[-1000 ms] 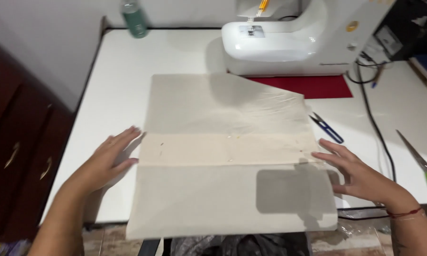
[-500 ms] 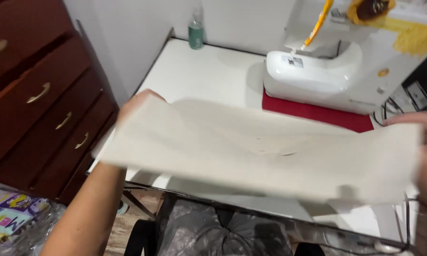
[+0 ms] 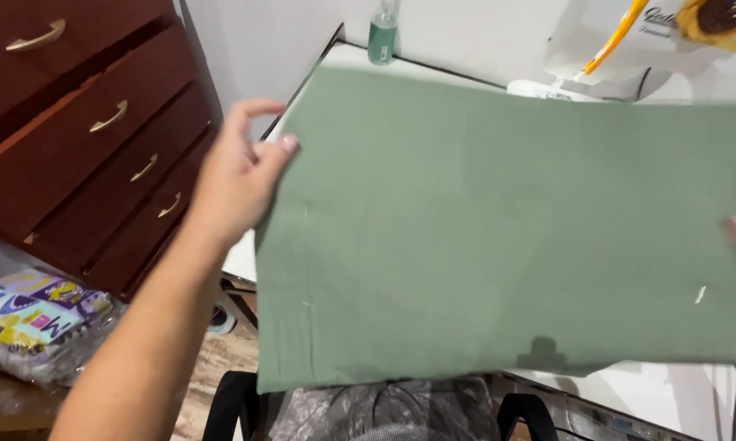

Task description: The person folds a piece of beige fabric and secures it with pins. They then switch to a green fabric, fold it, and pin the edges in preparation for sewing.

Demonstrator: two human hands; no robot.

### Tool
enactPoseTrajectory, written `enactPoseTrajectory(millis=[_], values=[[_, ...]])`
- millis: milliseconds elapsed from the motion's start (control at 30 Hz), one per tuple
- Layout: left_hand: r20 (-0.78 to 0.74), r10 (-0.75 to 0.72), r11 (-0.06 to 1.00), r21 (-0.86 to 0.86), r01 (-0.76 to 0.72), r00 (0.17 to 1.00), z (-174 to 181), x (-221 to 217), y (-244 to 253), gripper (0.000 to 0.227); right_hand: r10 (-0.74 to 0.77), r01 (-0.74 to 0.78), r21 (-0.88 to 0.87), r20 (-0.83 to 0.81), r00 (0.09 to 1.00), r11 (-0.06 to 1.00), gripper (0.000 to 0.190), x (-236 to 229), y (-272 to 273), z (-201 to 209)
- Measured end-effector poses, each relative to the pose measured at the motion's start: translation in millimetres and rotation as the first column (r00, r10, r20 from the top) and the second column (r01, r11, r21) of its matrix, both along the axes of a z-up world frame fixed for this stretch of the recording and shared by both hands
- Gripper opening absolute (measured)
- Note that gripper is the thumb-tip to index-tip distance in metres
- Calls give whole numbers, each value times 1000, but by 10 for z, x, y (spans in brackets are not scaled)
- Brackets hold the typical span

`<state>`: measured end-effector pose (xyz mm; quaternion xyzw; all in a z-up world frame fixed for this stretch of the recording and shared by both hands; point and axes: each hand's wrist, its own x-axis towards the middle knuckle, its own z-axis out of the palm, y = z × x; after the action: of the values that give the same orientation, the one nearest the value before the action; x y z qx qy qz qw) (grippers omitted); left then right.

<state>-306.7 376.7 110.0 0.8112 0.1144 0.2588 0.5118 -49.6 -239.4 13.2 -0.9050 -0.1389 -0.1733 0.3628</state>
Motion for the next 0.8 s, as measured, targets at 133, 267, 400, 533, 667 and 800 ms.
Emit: enactPoseTrajectory(millis=[133,267,400,533,667,800], values=[[-304,6,999,32,3,953,-641,256,55,50,60,41,243,-396,916,969,44,-541,851,-60],[-469,-5,1000,6,9,883,-1065,398,147,57,120,107,382,-525,843,918,42,-396,737,-763],[-334,-38,985,149,93,942,-1118,123,175,51,387,52,513,-707,593,857,81,-950,810,-386],[-760,-194,965,-36,259,620,-748,-473,70,45,170,40,196,-921,351,980,106,-1495,952,56],[-886,-379,843,-212,495,266,-867,-825,151,36,116,-323,-19,-912,395,946,102,-1735,711,-80],[-889,-232,889,-29,458,394,-1111,-909,145,24,200,-60,197,-835,513,979,70,-1951,509,-289]])
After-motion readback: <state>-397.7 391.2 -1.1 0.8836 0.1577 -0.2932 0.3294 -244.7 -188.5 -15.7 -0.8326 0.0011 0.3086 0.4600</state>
